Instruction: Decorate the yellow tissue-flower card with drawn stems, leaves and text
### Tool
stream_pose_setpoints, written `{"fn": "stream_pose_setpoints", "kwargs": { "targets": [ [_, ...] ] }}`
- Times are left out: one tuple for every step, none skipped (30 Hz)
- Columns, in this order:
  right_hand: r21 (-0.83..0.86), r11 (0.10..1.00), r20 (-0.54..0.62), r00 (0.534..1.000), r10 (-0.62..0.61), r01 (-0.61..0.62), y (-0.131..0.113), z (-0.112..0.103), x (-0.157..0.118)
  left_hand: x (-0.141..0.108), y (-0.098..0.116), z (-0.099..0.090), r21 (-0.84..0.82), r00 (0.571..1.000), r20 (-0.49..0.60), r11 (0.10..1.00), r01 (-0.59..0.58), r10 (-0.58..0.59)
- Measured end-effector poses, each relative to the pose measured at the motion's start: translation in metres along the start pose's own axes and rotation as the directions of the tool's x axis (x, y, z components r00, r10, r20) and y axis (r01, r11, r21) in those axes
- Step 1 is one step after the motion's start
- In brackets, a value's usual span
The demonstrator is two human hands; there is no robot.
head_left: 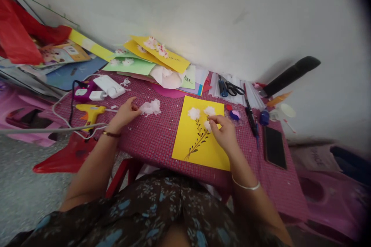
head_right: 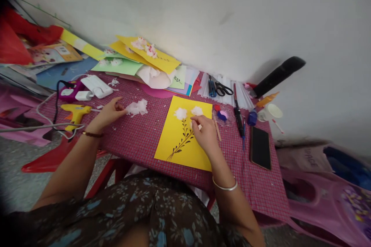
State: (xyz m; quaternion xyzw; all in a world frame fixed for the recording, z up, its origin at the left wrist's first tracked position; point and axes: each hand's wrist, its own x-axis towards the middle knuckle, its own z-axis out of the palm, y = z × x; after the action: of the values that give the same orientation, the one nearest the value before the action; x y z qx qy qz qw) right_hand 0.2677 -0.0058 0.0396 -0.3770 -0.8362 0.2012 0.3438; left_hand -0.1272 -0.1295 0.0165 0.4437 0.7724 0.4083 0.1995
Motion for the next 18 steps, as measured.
{"fn": "stream_pose_setpoints", "kwargs": {
  "targets": [
    [0.012,1.000,0.006,1.000,0.008,-0.008,-0.001,-0.001,0.000,0.000,0.000,0.002,-0.033,1.000,-0.004,0.999,0.010,-0.010],
    [0.032,0.999,0.012,1.000,0.019,-0.019,-0.003,-0.001,0.001,-0.001,0.001,0.004,-0.065,1.000,-0.012,0.998,0.017,-0.017],
    [0.065,0.997,0.018,0.999,0.035,-0.036,-0.006,-0.001,0.002,-0.003,0.005,0.006,-0.098,1.000,-0.023,0.995,0.018,-0.021],
    [0.114,0.991,0.026,0.998,0.060,-0.063,-0.011,-0.001,0.004,-0.006,0.011,0.007,-0.127,0.999,-0.035,0.992,0.014,-0.018],
    [0.184,0.978,0.038,0.995,0.095,-0.101,-0.018,0.001,0.006,-0.010,0.019,0.009,-0.169,0.999,-0.045,0.986,0.001,-0.009],
    [0.274,0.950,0.056,0.989,0.139,-0.149,-0.026,0.005,0.009,-0.015,0.029,0.011,-0.229,0.999,-0.050,0.973,-0.018,0.007],
    [0.373,0.904,0.083,0.979,0.189,-0.206,-0.036,0.010,0.012,-0.021,0.041,0.014,-0.295,0.998,-0.049,0.954,-0.043,0.030],
    [0.487,0.834,0.118,0.965,0.233,-0.261,-0.047,0.016,0.015,-0.027,0.053,0.019,-0.426,0.997,-0.043,0.902,-0.072,0.060],
    [0.597,0.739,0.165,0.949,0.268,-0.312,-0.059,0.024,0.018,-0.034,0.065,0.024,-0.544,0.995,-0.027,0.834,-0.093,0.093],
    [0.687,0.635,0.210,0.933,0.290,-0.353,-0.070,0.033,0.021,-0.040,0.077,0.030,-0.626,0.992,0.003,0.774,-0.097,0.127],
    [0.755,0.522,0.262,0.912,0.315,-0.397,-0.081,0.042,0.024,-0.046,0.087,0.036,-0.682,0.987,0.029,0.725,-0.094,0.156],
    [0.785,0.404,0.353,0.875,0.331,-0.470,-0.090,0.050,0.026,-0.050,0.096,0.042,-0.712,0.982,0.050,0.697,-0.091,0.180],
    [0.789,0.298,0.443,0.834,0.330,-0.537,-0.097,0.058,0.028,-0.054,0.102,0.048,-0.737,0.978,0.068,0.671,-0.085,0.198],
    [0.790,0.214,0.498,0.805,0.324,-0.575,-0.103,0.065,0.029,-0.057,0.107,0.053,-0.757,0.974,0.082,0.649,-0.077,0.212],
    [0.789,0.159,0.529,0.788,0.315,-0.593,-0.106,0.071,0.029,-0.059,0.110,0.058,-0.777,0.971,0.094,0.626,-0.067,0.221],
    [0.797,0.131,0.531,0.787,0.312,-0.590,-0.108,0.074,0.030,-0.060,0.112,0.062,-0.797,0.968,0.105,0.602,-0.055,0.227],
    [0.811,0.126,0.514,0.798,0.314,-0.571,-0.108,0.077,0.031,-0.061,0.112,0.065,-0.809,0.965,0.117,0.586,-0.044,0.233],
    [0.826,0.138,0.486,0.814,0.318,-0.546,-0.107,0.078,0.031,-0.061,0.112,0.068,-0.811,0.962,0.130,0.584,-0.037,0.241]
  ]
}}
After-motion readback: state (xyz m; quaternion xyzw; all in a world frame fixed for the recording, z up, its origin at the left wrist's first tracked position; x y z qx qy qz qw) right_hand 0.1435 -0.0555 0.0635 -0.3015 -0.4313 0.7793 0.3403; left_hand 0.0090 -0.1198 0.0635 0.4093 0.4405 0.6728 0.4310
